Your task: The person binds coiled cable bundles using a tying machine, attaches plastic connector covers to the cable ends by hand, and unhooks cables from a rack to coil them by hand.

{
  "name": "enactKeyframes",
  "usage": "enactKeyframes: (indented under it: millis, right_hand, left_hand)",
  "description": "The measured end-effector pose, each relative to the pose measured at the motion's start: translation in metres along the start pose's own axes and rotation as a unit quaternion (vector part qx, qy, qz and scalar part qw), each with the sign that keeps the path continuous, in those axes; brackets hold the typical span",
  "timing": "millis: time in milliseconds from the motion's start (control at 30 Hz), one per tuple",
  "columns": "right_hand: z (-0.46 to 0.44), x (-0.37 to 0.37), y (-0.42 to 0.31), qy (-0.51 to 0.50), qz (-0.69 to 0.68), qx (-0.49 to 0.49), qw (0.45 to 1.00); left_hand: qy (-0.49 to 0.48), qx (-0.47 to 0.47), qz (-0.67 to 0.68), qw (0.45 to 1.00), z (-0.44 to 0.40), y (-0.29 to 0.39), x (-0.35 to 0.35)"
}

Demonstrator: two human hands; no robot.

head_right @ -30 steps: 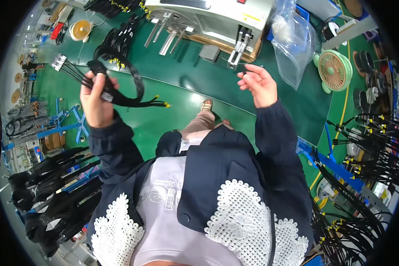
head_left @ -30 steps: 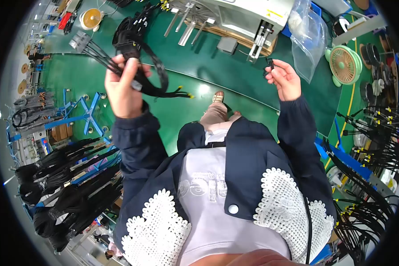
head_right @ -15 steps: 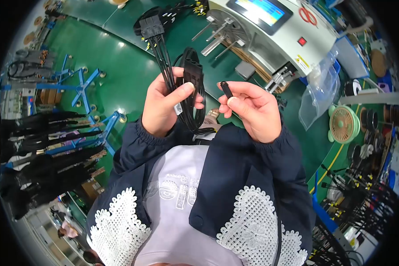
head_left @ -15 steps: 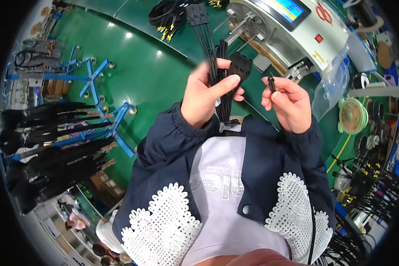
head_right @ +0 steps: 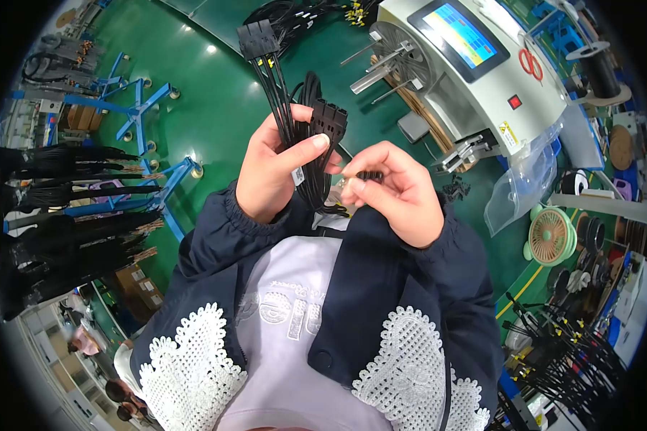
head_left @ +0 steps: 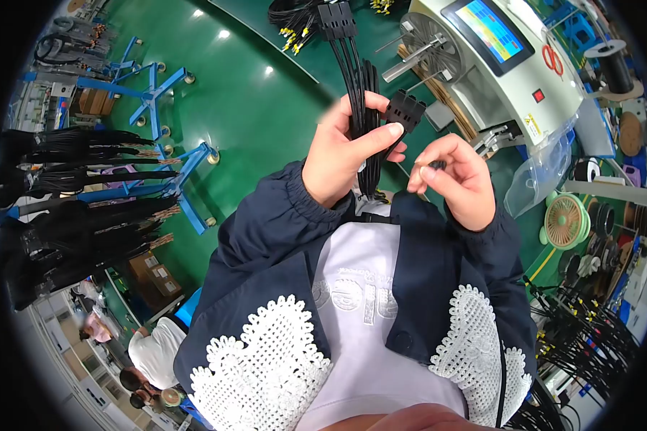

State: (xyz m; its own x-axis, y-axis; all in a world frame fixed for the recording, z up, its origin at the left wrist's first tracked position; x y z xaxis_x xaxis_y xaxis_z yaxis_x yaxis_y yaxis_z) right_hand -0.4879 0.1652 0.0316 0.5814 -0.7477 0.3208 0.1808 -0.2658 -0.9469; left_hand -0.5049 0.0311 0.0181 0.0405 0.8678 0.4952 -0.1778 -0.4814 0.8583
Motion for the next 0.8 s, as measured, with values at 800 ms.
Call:
enactKeyframes:
  millis: [800]
  right_hand:
    - [-0.041,0.064,-0.033,-0.081,0.358,-0.134,0.920]
  left_hand:
    - [0.096,0.136,0.079,0.983,0.028,0.019,-0.043]
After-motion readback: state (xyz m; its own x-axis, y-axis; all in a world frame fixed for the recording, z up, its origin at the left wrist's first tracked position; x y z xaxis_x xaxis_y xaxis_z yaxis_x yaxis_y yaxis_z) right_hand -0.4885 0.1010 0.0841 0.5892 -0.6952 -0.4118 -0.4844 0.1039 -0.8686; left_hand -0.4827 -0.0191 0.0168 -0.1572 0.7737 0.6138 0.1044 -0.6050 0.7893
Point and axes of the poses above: each hand's wrist, its own z-axis away from the middle knuckle, its own x-axis out of the palm, y = z × x, the point moved 9 cm from there along -z, towards the middle knuckle, and after that the axes turned 1 degree about -y, right-handed, at the moved point
